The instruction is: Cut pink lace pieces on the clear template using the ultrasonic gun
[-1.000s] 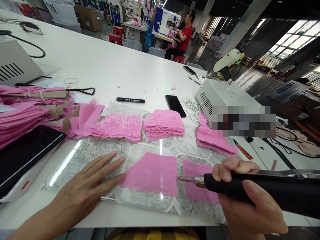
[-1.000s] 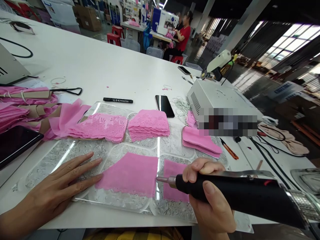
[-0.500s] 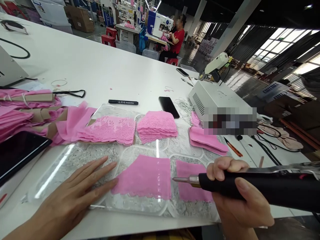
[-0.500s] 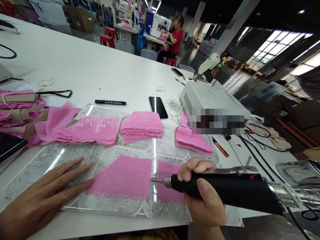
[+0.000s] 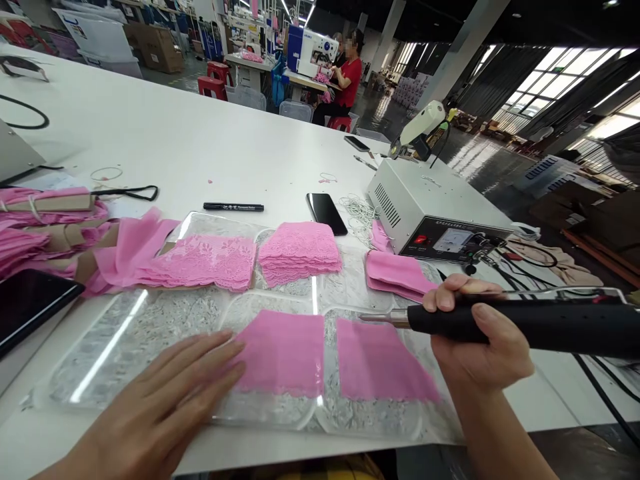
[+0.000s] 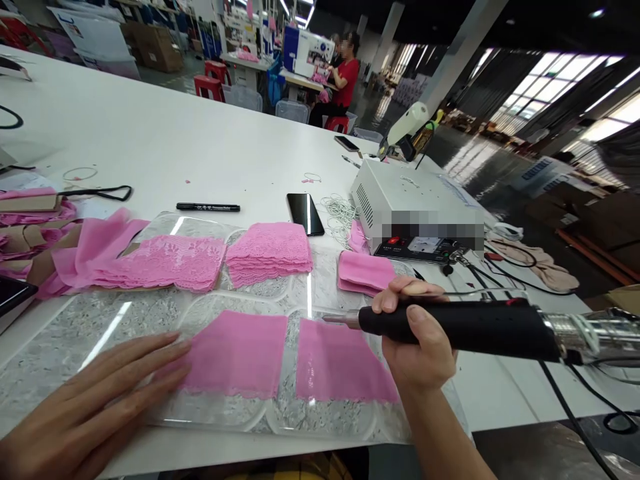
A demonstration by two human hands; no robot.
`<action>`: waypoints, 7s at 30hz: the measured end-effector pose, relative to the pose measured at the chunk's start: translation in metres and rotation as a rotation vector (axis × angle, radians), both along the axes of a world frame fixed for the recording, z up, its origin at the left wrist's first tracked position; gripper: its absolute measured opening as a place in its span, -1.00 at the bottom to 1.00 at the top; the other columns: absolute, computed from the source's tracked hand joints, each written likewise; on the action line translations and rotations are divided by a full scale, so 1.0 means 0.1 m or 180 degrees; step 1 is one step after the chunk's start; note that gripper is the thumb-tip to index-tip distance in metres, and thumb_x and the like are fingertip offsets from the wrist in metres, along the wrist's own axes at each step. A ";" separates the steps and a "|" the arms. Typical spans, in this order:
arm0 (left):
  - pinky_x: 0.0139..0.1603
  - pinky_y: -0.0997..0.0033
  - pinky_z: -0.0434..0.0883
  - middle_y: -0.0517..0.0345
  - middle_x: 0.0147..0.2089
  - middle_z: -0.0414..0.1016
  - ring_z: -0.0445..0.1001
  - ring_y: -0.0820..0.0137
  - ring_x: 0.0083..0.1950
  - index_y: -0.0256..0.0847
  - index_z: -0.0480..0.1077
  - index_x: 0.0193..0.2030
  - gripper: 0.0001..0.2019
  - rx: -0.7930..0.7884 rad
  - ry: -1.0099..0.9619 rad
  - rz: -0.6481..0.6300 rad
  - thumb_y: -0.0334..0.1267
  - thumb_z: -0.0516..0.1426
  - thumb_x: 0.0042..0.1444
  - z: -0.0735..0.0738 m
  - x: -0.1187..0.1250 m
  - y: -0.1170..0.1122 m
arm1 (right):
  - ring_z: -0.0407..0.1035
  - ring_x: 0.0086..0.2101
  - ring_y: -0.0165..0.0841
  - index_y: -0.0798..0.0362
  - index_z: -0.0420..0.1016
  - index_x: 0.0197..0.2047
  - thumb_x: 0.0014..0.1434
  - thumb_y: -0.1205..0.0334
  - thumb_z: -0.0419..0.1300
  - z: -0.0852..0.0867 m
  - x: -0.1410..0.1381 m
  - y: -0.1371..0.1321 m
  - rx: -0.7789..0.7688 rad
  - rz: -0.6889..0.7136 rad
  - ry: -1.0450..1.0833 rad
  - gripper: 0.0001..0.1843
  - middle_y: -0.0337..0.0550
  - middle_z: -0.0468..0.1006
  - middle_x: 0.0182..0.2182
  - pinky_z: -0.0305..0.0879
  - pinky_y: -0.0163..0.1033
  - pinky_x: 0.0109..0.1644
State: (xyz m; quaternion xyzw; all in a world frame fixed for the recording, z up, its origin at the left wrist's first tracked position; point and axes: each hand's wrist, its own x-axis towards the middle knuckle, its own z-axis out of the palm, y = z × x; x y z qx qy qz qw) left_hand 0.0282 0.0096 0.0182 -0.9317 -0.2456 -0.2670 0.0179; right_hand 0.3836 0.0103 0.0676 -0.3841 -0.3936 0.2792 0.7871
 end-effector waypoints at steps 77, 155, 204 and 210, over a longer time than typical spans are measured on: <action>0.33 0.19 0.22 0.08 0.14 0.47 0.32 0.23 0.26 -0.29 0.42 0.03 -0.74 -0.0516 -0.0090 -0.0002 -0.39 -0.02 0.30 0.04 1.33 -0.39 | 0.25 -0.54 -0.47 0.02 0.49 -0.34 0.00 0.21 0.26 -0.16 0.01 -0.06 -0.0256 0.0902 -0.0033 -0.89 -0.19 0.41 -0.38 0.33 -0.24 -0.49; 0.43 -0.06 -0.10 0.05 0.26 0.35 0.07 0.13 0.40 -0.26 0.37 0.16 -0.67 -0.0018 0.0349 0.0288 -0.39 0.01 0.29 -0.16 1.47 -0.19 | 0.31 -0.51 -0.45 0.07 0.46 -0.40 0.00 0.31 0.21 -0.12 0.32 -0.07 0.0025 0.0289 -0.0224 -0.97 -0.21 0.41 -0.41 0.34 -0.25 -0.45; 0.46 0.01 -0.21 0.06 0.30 0.29 0.03 0.17 0.43 -0.25 0.32 0.21 -0.62 0.0074 0.0376 0.0173 -0.37 0.02 0.26 -0.19 1.43 -0.12 | 0.28 -0.53 -0.46 0.09 0.46 -0.41 -0.05 0.30 0.19 -0.10 0.61 -0.35 -0.0104 -0.0134 -0.0007 -0.92 -0.19 0.41 -0.41 0.33 -0.27 -0.48; 0.46 0.01 -0.22 0.03 0.31 0.28 0.01 0.15 0.43 -0.28 0.34 0.20 -0.62 0.0091 0.0355 0.0161 -0.39 0.03 0.25 -0.19 1.43 -0.12 | 0.29 -0.52 -0.46 0.09 0.47 -0.40 -0.03 0.30 0.18 -0.11 0.60 -0.33 -0.0012 -0.0146 -0.0079 -0.92 -0.18 0.41 -0.41 0.33 -0.27 -0.48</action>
